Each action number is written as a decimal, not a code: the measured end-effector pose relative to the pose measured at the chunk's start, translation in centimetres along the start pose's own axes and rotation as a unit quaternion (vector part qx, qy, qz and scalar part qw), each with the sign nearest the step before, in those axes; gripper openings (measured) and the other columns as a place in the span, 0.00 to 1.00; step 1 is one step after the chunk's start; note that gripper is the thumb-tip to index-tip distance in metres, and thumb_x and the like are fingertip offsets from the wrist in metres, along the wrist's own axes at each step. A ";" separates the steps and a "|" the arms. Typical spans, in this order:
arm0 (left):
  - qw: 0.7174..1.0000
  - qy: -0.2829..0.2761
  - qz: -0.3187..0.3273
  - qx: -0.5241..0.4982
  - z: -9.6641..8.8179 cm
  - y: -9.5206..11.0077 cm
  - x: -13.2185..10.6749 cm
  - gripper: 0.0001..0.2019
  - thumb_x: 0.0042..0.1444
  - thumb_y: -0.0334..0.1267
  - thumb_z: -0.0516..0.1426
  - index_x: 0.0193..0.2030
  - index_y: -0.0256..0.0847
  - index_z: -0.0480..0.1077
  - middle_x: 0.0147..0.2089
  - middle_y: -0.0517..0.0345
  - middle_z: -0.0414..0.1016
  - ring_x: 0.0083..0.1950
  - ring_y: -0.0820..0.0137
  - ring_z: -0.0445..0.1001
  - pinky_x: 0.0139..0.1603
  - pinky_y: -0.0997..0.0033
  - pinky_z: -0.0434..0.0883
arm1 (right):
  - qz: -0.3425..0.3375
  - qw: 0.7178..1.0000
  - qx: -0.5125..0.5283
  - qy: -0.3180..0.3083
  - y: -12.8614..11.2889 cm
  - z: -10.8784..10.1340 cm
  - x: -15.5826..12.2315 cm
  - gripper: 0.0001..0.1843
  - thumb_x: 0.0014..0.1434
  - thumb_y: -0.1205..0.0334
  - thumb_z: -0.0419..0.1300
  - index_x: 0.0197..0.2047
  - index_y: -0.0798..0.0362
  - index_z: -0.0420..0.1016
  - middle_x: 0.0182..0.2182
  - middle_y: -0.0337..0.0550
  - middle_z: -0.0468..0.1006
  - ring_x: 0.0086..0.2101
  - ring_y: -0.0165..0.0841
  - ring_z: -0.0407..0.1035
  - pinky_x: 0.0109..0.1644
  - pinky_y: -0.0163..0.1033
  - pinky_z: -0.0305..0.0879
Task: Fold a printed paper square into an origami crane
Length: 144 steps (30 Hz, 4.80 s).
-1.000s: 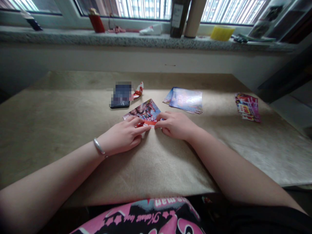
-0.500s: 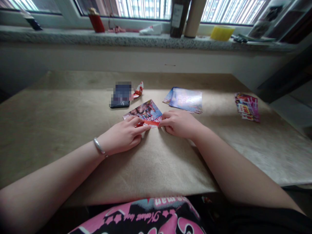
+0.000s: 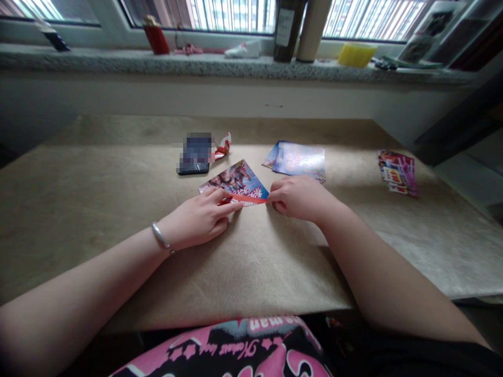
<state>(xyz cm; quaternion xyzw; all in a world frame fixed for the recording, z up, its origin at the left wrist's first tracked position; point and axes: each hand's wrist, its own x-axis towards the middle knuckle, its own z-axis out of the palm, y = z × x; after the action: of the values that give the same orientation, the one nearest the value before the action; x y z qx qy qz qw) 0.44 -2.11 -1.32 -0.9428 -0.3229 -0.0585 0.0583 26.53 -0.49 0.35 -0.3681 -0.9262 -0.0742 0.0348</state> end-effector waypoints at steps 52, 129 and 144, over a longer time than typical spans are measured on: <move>0.999 0.006 -0.006 -0.051 0.7 -0.2 0.1 0.20 0.58 0.36 0.50 0.58 0.41 0.64 0.47 0.48 0.64 0.51 0.60 0.60 0.57 0.55 0.61 | -0.064 0.993 0.064 0.074 -2.8 2.3 1.8 0.16 0.62 0.65 0.50 0.47 0.49 0.76 0.39 0.45 0.77 0.37 0.34 0.66 0.38 0.37 0.59; 0.996 -0.018 0.068 -0.050 -0.7 -2.8 -0.8 0.21 0.59 0.39 0.52 0.60 0.47 0.63 0.51 0.48 0.67 0.53 0.59 0.65 0.57 0.55 0.64 | -0.059 0.988 0.090 0.113 -4.0 3.0 2.8 0.15 0.62 0.65 0.50 0.45 0.50 0.76 0.39 0.47 0.76 0.37 0.35 0.65 0.39 0.39 0.60; 0.988 -0.056 0.047 -0.135 -1.7 -3.7 -1.0 0.10 0.59 0.36 0.52 0.43 0.42 0.73 0.51 0.52 0.70 0.52 0.66 0.68 0.55 0.63 0.67 | -0.052 0.990 0.110 0.075 -2.5 2.6 1.8 0.15 0.57 0.68 0.53 0.44 0.48 0.77 0.41 0.44 0.76 0.39 0.34 0.67 0.39 0.38 0.60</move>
<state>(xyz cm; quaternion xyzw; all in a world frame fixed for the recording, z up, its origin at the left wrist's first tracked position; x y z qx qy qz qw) -2.72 -0.04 0.46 -0.9580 -0.2702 -0.0455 -0.0846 23.52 -0.62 -2.26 -0.3068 -0.9414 -0.0010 0.1403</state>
